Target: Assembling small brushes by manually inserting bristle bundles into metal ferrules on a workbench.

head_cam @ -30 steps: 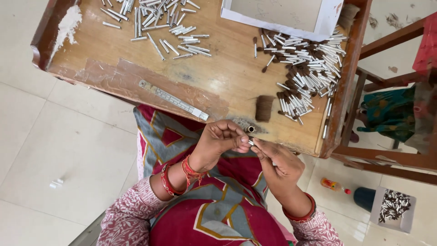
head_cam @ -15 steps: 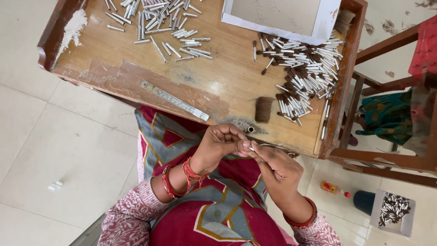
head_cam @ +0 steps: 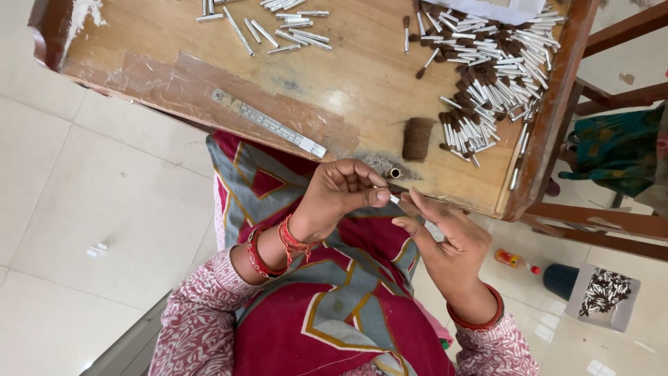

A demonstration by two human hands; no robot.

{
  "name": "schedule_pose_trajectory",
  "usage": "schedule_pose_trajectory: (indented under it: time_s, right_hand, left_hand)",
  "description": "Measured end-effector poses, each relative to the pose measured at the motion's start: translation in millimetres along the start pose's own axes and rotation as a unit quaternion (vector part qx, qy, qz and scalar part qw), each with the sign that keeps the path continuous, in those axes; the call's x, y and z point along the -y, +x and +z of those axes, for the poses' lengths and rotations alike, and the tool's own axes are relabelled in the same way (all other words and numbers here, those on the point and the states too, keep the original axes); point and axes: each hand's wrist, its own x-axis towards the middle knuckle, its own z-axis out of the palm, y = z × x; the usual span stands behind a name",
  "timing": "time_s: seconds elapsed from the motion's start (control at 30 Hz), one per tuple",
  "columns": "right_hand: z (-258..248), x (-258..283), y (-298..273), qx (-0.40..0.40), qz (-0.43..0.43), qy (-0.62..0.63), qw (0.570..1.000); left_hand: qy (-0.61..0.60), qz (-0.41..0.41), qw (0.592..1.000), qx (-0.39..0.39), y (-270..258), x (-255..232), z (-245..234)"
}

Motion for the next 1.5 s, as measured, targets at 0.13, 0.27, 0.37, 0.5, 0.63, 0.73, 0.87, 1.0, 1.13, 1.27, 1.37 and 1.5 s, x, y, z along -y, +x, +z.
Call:
schedule_pose_trajectory:
  time_s: [0.13, 0.27, 0.37, 0.5, 0.63, 0.73, 0.87, 1.0, 1.13, 1.27, 1.37, 1.5]
  right_hand:
    - [2.3, -9.5, -6.1, -0.003, 0.005, 0.010, 1.000]
    - [5.4, -6.6, -3.0, -0.006, -0.034, 0.008, 0.999]
    - [5.1, -8.1, -5.7, -0.019, -0.033, 0.016, 0.999]
    - [3.8, -7.5, -5.5, 0.001, -0.054, 0.003, 0.999]
    - [5.7, -11.0, -9.0, -0.014, -0.051, -0.017, 0.998]
    - [12.6, -22.4, -15.4, -0.068, -0.115, -0.049, 0.990]
    - [26.4, -38.9, -31.8, -0.070, -0.096, -0.116, 0.986]
    - [32.2, -44.4, -37.5, -0.080, -0.098, -0.127, 0.984]
    - [35.7, -39.0, -35.8, -0.067, -0.088, -0.126, 0.986]
    - [32.4, -27.5, -20.6, -0.121, -0.141, -0.142, 0.972]
    - [32.2, -19.0, -10.6, -0.151, -0.178, -0.132, 0.963]
    - [34.6, -21.4, -11.8, -0.156, -0.166, -0.085, 0.970]
  left_hand:
    - [0.013, 0.016, 1.000, 0.005, -0.8, 2.6, 0.0]
    - [-0.014, -0.014, 0.999, 0.027, -1.7, 4.4, 0.3]
    - [-0.014, -0.030, 0.999, 0.014, -0.7, 8.6, -4.3]
    - [-0.030, -0.041, 0.999, 0.015, -1.7, 6.2, 1.2]
    - [-0.022, -0.042, 0.999, 0.012, -2.0, 4.0, 0.6]
    - [-0.050, -0.042, 0.998, 0.006, -2.0, 0.3, 1.9]
    - [-0.076, -0.045, 0.996, 0.003, -2.1, 4.0, 1.4]
    - [-0.110, -0.053, 0.992, 0.010, -2.7, 6.6, 1.4]
    - [-0.118, -0.070, 0.991, 0.001, -5.8, 7.5, 0.5]
    - [-0.075, -0.056, 0.996, 0.010, -7.8, 10.5, -2.4]
    - [-0.070, -0.081, 0.994, -0.005, -6.4, 7.0, 8.2]
    - [-0.124, -0.088, 0.988, -0.011, -7.8, 26.9, -5.7]
